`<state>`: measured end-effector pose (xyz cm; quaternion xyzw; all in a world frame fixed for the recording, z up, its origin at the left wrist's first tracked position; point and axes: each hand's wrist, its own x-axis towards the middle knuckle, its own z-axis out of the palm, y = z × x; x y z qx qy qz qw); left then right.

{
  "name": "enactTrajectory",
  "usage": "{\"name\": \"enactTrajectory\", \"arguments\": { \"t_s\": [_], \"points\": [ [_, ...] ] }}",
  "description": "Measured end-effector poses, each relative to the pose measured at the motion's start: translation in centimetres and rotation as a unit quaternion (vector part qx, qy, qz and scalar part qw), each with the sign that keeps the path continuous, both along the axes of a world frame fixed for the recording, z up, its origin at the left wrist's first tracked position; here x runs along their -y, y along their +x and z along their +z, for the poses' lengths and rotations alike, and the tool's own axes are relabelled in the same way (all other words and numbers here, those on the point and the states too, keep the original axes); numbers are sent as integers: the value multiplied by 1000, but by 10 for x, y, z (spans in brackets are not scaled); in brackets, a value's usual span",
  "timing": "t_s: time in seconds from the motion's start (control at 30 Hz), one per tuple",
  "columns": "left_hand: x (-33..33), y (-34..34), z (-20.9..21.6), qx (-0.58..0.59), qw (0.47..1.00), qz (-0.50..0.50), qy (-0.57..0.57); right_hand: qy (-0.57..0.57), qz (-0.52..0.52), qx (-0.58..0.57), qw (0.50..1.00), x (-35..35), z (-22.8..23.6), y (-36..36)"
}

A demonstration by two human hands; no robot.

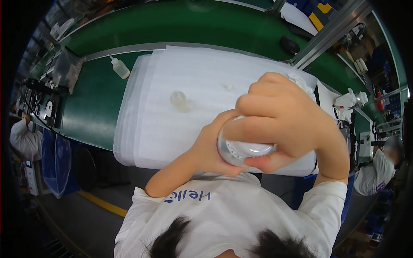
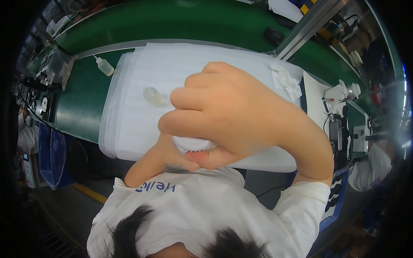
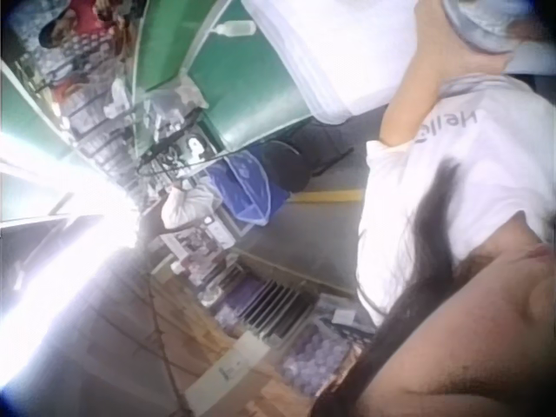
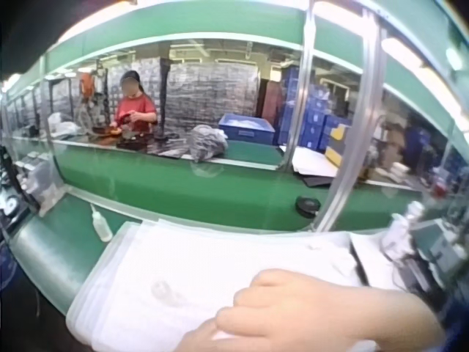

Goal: Refilling a small plastic squeeze bottle with liquid from a larger metal container and capping the bottles in an assembly line environment.

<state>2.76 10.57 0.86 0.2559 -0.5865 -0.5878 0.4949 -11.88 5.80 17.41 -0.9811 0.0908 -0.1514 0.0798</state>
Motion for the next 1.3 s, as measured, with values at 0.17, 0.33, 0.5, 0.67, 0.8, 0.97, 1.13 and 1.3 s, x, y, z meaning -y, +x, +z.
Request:
{"name": "enactTrajectory", "arguments": {
  "t_s": [0.17,0.33,0.5,0.67,0.8,0.97,1.13,1.3],
  "points": [
    [-3,9,44,48,999,-23,10,68,11,180,981,-4,1,-1],
    [-2,5,46,91,988,105,-65,-27,-310,-252,916,-23,24,-8],
    [1,2,31,76,991,98,-44,66,-205,24,976,-25,15,-13],
    [-2,3,39,119,991,55,-33,-11,-291,-178,940,-20,18,-8],
    [-1,4,37,89,996,24,-18,61,-129,-94,985,-14,26,-20],
    [-2,-4,39,63,998,8,-20,140,-58,-15,988,-6,32,-41],
    [-3,-4,36,102,990,46,-85,131,-100,122,979,-3,22,-65],
    [-5,-5,29,134,978,119,-107,302,-351,272,844,18,-64,-119]
  ]
}}
